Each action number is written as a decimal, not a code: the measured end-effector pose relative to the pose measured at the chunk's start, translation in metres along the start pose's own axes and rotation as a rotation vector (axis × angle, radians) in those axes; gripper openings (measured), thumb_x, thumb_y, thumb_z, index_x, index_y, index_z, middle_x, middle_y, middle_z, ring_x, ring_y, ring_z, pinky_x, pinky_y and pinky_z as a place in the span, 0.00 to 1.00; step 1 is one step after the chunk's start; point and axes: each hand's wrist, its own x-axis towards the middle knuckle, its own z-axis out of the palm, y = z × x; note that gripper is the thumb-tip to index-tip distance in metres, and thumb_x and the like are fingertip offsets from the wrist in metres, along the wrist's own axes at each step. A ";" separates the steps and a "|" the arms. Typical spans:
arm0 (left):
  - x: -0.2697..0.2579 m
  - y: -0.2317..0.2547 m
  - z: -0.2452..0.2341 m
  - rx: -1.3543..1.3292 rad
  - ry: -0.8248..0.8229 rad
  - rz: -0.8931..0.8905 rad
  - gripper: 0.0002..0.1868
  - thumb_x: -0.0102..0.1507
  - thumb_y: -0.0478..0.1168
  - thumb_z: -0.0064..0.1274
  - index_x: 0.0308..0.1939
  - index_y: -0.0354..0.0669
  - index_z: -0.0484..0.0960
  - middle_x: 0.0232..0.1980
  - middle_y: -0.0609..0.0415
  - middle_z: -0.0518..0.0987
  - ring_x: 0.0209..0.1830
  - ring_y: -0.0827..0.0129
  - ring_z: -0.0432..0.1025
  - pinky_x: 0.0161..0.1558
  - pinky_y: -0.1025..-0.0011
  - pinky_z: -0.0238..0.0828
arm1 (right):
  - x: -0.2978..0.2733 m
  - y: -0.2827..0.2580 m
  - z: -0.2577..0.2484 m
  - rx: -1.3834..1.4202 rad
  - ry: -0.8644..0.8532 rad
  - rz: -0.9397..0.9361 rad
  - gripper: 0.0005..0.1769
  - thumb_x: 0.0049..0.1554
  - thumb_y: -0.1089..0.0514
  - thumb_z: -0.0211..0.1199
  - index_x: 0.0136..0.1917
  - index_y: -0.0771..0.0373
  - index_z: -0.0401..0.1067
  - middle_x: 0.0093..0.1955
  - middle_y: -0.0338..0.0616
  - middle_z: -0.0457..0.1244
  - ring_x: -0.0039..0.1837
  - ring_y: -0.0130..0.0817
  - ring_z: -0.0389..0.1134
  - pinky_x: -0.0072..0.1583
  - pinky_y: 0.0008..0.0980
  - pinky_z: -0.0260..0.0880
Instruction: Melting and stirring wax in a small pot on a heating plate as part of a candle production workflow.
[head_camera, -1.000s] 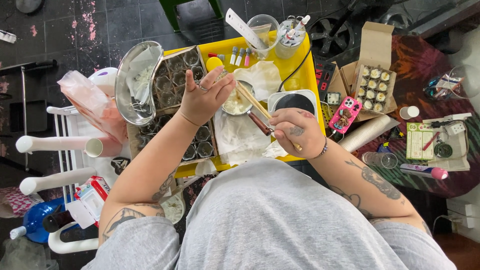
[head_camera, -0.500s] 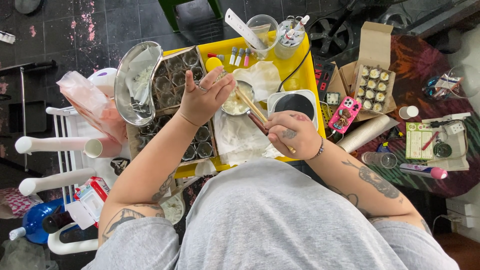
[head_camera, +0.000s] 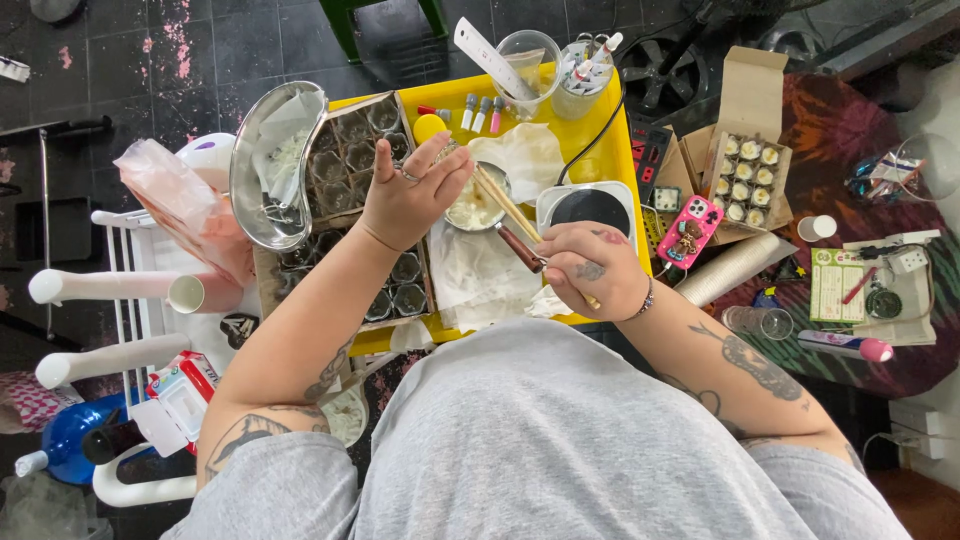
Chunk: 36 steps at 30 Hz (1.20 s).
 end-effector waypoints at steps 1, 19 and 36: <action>0.001 0.000 -0.001 -0.001 0.000 0.000 0.06 0.72 0.45 0.56 0.52 0.65 0.83 0.60 0.76 0.79 0.72 0.76 0.66 0.82 0.42 0.14 | 0.001 -0.001 0.001 -0.001 0.000 0.001 0.05 0.57 0.70 0.65 0.41 0.68 0.70 0.46 0.50 0.65 0.50 0.47 0.73 0.55 0.42 0.78; -0.023 -0.003 -0.080 -0.587 -0.051 -0.930 0.29 0.53 0.41 0.74 0.55 0.42 0.78 0.54 0.54 0.80 0.62 0.57 0.70 0.76 0.48 0.52 | -0.029 0.008 0.007 -0.031 0.042 0.280 0.15 0.65 0.69 0.56 0.35 0.68 0.63 0.41 0.46 0.67 0.48 0.43 0.74 0.46 0.33 0.72; -0.212 0.044 -0.134 -0.168 -0.206 -1.564 0.31 0.50 0.42 0.70 0.56 0.45 0.78 0.54 0.49 0.80 0.62 0.52 0.68 0.64 0.55 0.62 | -0.011 0.019 0.019 0.097 0.044 0.527 0.24 0.74 0.59 0.50 0.36 0.68 0.66 0.44 0.48 0.67 0.49 0.36 0.68 0.53 0.30 0.69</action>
